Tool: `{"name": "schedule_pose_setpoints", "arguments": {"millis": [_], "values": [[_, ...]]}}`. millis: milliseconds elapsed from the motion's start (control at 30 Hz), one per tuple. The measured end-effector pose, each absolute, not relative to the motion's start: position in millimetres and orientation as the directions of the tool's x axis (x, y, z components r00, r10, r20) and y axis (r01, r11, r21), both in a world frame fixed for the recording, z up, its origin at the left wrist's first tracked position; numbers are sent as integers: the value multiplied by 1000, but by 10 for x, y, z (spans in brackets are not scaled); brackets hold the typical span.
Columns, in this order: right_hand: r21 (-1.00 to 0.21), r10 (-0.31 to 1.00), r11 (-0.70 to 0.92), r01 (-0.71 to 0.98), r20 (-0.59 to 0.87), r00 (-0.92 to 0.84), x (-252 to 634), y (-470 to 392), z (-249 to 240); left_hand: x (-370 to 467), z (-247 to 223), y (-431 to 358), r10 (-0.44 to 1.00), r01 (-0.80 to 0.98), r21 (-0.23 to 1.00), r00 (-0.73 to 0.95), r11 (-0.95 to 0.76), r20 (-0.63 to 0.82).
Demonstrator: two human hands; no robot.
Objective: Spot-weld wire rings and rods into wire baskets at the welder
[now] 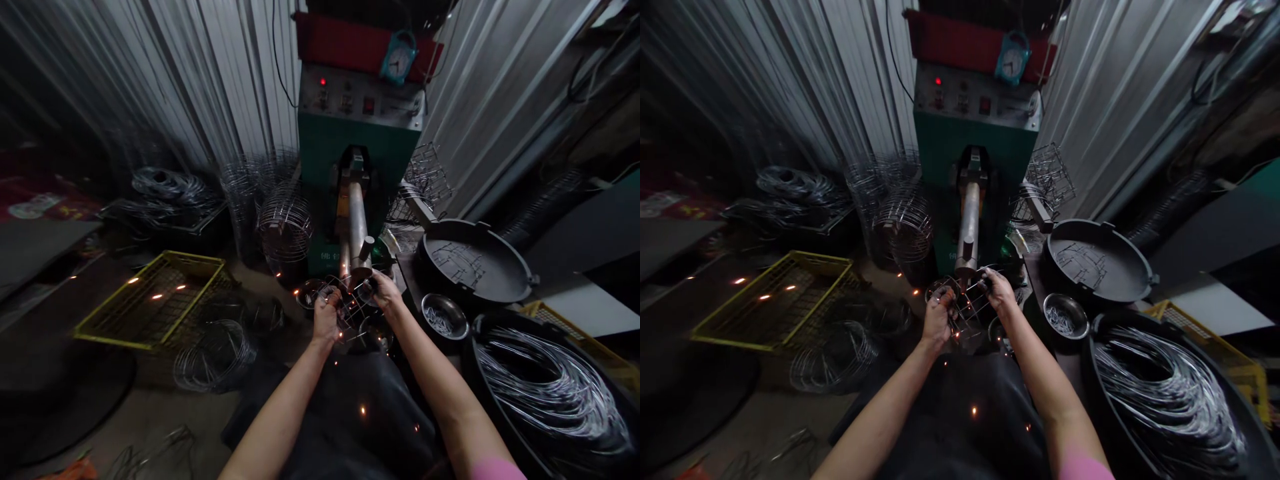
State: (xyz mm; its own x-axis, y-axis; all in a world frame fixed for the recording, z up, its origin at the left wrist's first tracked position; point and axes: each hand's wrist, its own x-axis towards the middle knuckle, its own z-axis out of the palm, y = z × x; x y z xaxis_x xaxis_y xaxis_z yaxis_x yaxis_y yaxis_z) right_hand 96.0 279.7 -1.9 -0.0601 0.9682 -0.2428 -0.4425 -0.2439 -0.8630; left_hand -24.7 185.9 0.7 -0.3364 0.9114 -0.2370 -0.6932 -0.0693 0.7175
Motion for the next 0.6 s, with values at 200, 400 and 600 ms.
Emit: {"name": "schedule_pose_setpoints", "arguments": {"millis": [200,400,600], "values": [[-827,966,-233,-511,-257,-24,930,2577,157,-347,-48,1779,932,-685,728,-277,-20,-235],[-913,968,-236,-333,-193,-159,1011,1805,157,-545,-280,1299,929,-693,717,-214,72,-301],[-862,951,274,426,308,12,1539,1326,194,-727,-397,792,924,-824,560,-142,89,-355]]}}
